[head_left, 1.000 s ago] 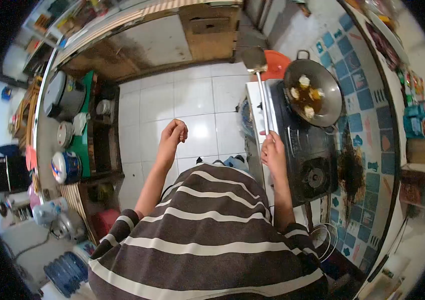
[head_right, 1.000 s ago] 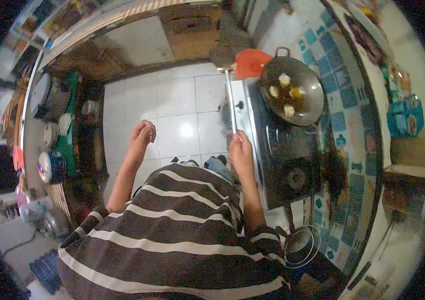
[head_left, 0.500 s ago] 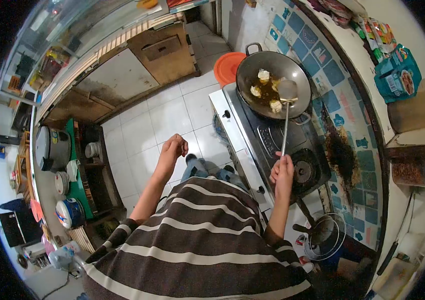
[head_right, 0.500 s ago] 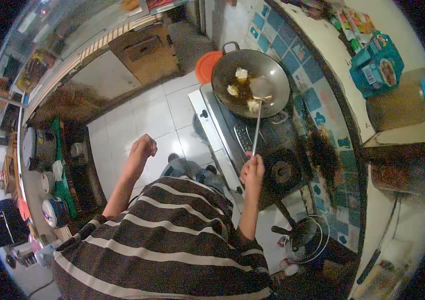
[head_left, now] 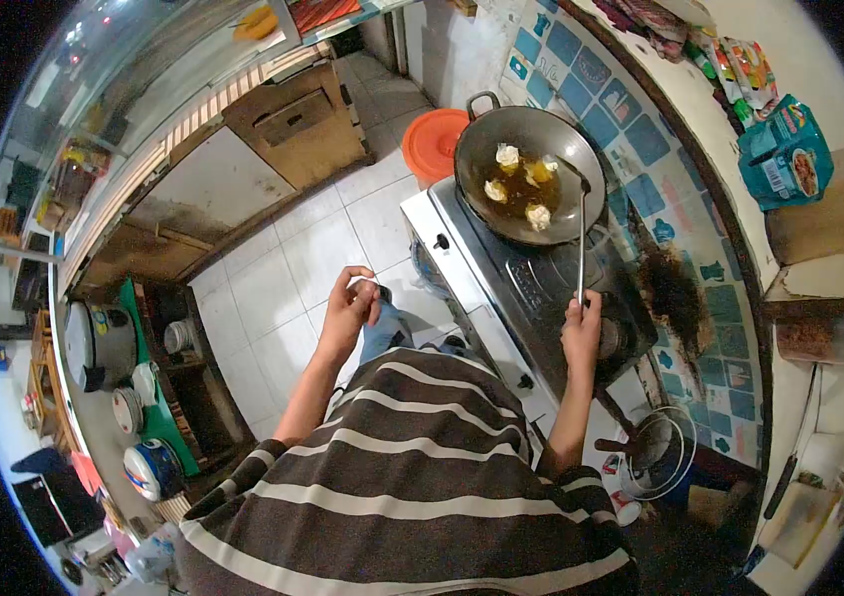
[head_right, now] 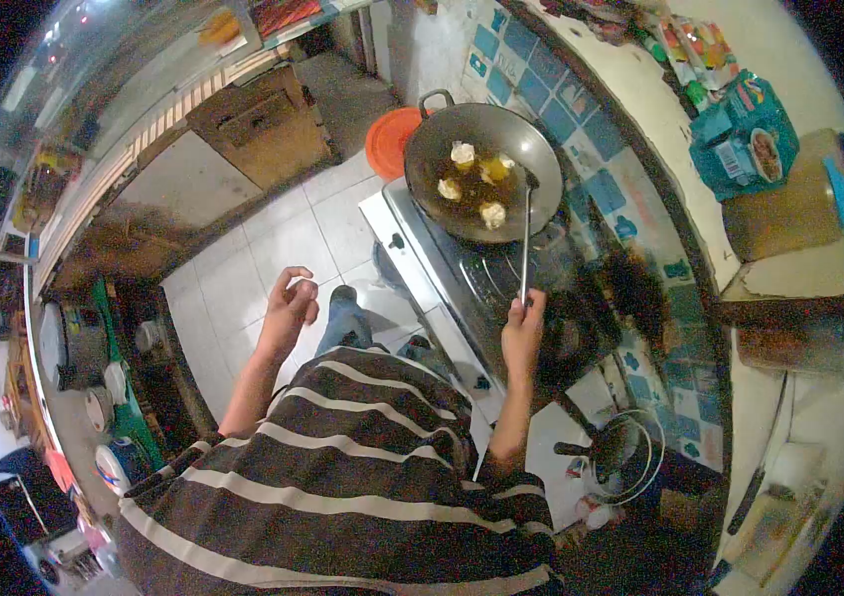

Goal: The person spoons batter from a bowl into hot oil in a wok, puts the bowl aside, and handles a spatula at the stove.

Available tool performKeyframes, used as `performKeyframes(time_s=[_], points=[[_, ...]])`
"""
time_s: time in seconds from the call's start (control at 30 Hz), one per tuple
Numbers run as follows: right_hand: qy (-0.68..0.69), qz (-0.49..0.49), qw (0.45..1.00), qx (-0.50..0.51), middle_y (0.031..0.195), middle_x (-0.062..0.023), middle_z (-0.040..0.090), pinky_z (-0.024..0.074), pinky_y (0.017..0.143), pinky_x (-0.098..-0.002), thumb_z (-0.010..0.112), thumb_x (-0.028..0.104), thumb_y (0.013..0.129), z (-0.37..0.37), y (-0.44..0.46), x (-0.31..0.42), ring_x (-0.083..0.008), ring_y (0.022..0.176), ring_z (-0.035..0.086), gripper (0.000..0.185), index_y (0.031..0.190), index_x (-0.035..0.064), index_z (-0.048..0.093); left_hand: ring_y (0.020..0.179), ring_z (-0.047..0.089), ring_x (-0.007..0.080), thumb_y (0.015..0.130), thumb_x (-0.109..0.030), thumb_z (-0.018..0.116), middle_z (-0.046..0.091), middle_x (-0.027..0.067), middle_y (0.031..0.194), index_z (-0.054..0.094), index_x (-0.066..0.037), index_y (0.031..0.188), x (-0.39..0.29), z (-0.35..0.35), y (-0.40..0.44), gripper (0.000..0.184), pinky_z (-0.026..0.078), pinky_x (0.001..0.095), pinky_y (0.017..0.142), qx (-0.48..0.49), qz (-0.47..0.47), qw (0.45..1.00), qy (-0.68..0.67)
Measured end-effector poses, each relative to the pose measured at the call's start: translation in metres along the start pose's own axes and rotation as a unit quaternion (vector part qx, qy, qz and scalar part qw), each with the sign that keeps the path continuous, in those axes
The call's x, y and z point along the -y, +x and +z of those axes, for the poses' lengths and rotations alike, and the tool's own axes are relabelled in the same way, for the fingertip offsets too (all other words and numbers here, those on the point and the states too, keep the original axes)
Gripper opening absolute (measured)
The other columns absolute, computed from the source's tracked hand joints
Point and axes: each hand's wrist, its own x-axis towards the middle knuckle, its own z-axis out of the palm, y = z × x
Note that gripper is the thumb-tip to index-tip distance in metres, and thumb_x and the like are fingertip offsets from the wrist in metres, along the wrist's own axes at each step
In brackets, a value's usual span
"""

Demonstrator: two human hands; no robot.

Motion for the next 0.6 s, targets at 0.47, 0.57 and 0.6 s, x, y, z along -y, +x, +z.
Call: performKeyframes(time_s=[0.47, 0.57, 0.6], points=[[0.212, 0.032, 0.973, -0.082, 0.060, 0.0047, 0.037, 0.0198, 0.035, -0.0226, 0.048, 0.032, 0.096, 0.123, 0.029, 0.019, -0.0033, 0.043, 0.029, 0.025, 0.111, 0.0127, 0.041, 0.043, 0.016, 0.0059, 0.093, -0.051, 0.040, 0.020, -0.0079, 0.053, 0.034, -0.015, 0.067, -0.051, -0.106, 0.144, 0.045, 0.014, 0.0236, 0.040, 0.114, -0.112, 0.979, -0.123], [0.208, 0.035, 0.970, -0.118, 0.060, 0.0040, 0.039, 0.0206, 0.035, -0.0235, 0.048, 0.033, 0.096, 0.144, 0.033, 0.016, -0.0041, 0.043, 0.030, 0.028, 0.112, 0.0119, 0.041, 0.045, 0.018, 0.0054, 0.094, -0.047, 0.043, 0.022, -0.0074, 0.054, 0.034, -0.015, 0.067, -0.049, -0.122, 0.178, 0.043, 0.014, 0.0233, 0.041, 0.119, -0.097, 0.987, -0.057], [0.201, 0.049, 0.970, -0.131, 0.060, 0.0036, 0.039, 0.0214, 0.036, -0.0240, 0.049, 0.033, 0.095, 0.150, 0.029, 0.025, -0.0046, 0.043, 0.031, 0.028, 0.112, 0.0113, 0.042, 0.045, 0.020, 0.0046, 0.094, -0.040, 0.046, 0.025, -0.0071, 0.056, 0.034, -0.015, 0.068, -0.048, -0.127, 0.187, 0.038, 0.015, 0.0232, 0.042, 0.132, -0.089, 0.985, -0.068]])
